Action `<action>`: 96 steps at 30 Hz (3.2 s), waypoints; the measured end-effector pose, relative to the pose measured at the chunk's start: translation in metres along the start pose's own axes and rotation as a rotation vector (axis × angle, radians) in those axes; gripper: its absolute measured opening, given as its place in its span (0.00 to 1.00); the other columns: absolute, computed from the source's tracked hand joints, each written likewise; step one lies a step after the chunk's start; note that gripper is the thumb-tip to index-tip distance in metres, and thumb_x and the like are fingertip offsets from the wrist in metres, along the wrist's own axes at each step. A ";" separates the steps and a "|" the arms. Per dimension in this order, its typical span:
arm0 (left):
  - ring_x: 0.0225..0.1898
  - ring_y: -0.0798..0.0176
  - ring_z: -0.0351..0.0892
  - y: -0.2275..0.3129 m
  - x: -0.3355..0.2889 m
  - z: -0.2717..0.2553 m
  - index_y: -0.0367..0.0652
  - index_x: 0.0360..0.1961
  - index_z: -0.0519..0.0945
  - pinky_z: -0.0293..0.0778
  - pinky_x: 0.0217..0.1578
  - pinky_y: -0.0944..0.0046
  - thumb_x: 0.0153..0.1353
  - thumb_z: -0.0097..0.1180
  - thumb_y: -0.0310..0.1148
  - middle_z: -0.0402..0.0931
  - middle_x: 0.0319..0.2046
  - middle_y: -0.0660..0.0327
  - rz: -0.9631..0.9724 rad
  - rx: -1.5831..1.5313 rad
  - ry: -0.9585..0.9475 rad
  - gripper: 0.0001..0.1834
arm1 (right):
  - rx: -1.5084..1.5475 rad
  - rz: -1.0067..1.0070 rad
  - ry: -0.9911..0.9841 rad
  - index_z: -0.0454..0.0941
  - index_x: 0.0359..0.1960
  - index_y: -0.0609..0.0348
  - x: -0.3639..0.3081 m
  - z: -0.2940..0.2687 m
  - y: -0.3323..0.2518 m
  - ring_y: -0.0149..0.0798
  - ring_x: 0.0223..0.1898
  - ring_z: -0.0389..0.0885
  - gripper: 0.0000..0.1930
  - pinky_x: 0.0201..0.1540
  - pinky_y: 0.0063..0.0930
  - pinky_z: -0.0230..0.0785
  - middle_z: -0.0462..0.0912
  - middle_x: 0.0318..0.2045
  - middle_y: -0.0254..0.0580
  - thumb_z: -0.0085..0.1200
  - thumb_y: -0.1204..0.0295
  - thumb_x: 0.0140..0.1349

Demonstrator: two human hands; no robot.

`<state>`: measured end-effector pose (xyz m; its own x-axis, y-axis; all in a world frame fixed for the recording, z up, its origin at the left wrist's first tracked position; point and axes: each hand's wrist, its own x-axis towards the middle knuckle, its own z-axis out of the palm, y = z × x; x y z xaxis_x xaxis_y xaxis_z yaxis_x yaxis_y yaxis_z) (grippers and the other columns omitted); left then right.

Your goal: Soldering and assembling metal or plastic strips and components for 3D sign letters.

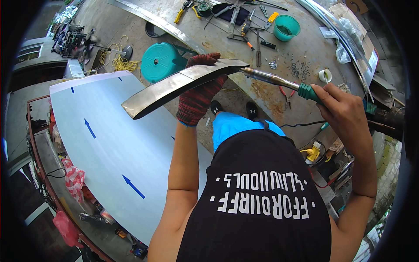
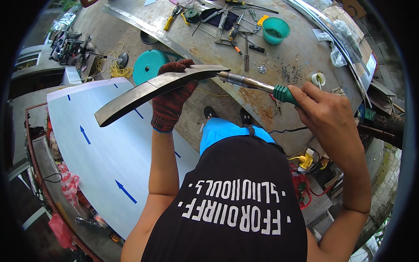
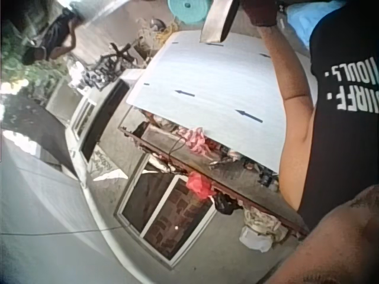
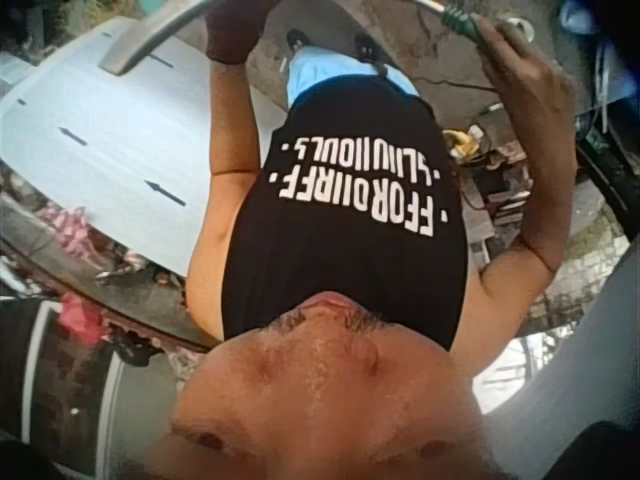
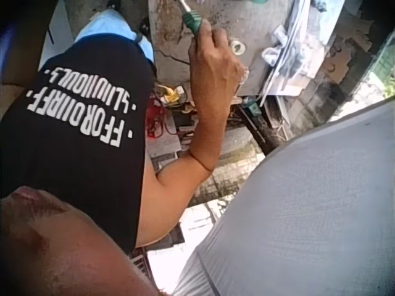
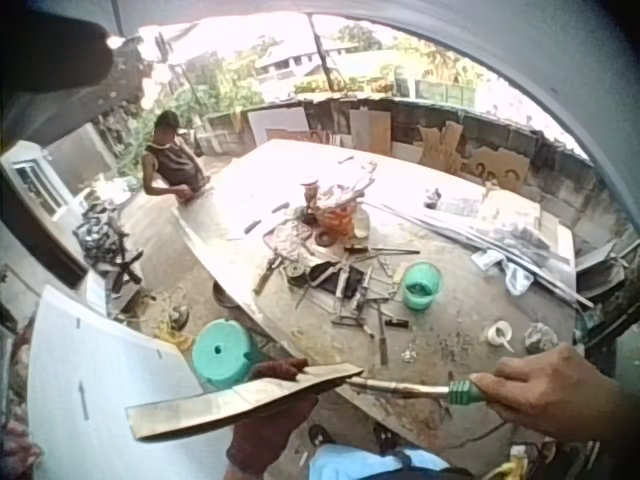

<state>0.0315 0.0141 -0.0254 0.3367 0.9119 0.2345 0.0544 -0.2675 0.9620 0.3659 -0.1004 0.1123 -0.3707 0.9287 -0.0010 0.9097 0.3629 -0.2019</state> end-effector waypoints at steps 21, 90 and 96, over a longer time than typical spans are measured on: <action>0.59 0.59 0.78 -0.009 -0.008 -0.001 0.41 0.55 0.69 0.73 0.64 0.61 0.56 0.72 0.24 0.79 0.54 0.56 -0.085 -0.202 0.054 0.29 | -0.113 -0.013 -0.026 0.80 0.53 0.60 0.007 -0.011 -0.014 0.45 0.32 0.82 0.19 0.33 0.40 0.72 0.77 0.34 0.44 0.62 0.80 0.57; 0.55 0.61 0.81 -0.012 -0.016 0.011 0.40 0.50 0.70 0.77 0.58 0.61 0.53 0.72 0.21 0.79 0.53 0.53 0.010 -0.069 0.183 0.27 | 0.031 0.080 -0.072 0.80 0.55 0.55 0.014 -0.012 -0.005 0.50 0.27 0.79 0.21 0.32 0.43 0.68 0.77 0.32 0.45 0.63 0.80 0.58; 0.55 0.60 0.80 -0.007 -0.015 0.010 0.39 0.50 0.70 0.78 0.58 0.62 0.52 0.73 0.21 0.79 0.53 0.52 0.023 -0.104 0.163 0.27 | 0.092 0.136 -0.084 0.81 0.54 0.56 0.017 -0.014 -0.008 0.52 0.26 0.78 0.19 0.31 0.43 0.68 0.77 0.31 0.47 0.62 0.79 0.60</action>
<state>0.0349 -0.0011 -0.0369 0.1791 0.9465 0.2684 -0.0515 -0.2634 0.9633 0.3549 -0.0866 0.1271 -0.2635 0.9578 -0.1149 0.9330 0.2228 -0.2828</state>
